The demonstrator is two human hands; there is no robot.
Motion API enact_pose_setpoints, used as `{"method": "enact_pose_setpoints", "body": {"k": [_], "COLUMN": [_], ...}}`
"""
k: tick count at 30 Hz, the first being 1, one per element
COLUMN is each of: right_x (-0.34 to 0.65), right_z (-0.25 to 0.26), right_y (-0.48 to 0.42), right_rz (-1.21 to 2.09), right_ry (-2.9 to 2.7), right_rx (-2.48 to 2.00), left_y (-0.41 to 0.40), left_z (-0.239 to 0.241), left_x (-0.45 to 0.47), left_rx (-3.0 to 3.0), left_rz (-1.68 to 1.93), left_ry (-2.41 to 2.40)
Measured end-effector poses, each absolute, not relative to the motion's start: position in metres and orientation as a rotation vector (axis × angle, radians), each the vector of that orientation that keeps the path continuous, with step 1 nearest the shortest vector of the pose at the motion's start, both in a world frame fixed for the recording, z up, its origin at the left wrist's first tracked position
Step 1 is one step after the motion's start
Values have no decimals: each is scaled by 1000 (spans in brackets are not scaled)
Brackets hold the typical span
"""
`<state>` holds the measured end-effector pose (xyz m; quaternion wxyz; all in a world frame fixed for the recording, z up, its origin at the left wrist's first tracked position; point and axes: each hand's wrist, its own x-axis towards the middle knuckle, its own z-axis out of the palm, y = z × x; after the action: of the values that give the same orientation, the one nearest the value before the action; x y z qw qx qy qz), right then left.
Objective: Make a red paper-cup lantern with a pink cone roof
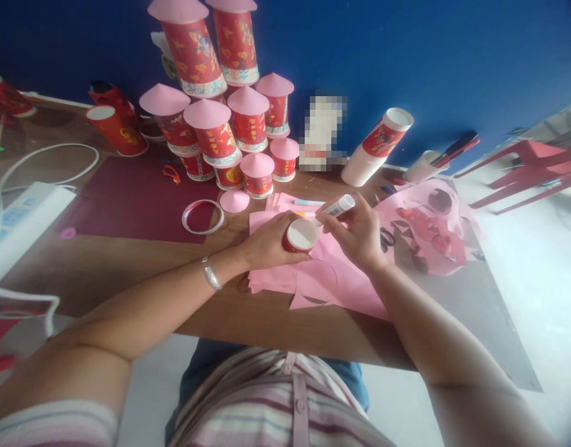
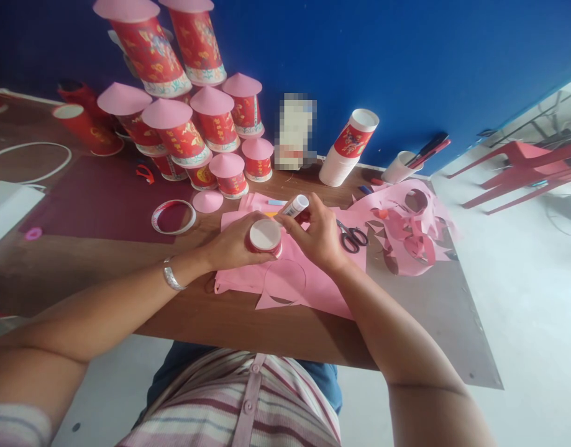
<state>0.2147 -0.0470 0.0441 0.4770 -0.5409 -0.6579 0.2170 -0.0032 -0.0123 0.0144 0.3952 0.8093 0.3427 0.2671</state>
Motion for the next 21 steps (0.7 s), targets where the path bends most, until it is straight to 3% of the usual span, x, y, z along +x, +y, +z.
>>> {"method": "enact_pose_setpoints", "body": {"k": [21], "right_x": [205], "right_z": [46], "right_y": [-52], "right_rz": [620], "right_ry": [-1558], "right_rx": [-1116], "left_y": [-9], "left_z": [8], "left_x": [-4], "left_rx": [2038], "left_rz": [803], "left_ry": [957]}}
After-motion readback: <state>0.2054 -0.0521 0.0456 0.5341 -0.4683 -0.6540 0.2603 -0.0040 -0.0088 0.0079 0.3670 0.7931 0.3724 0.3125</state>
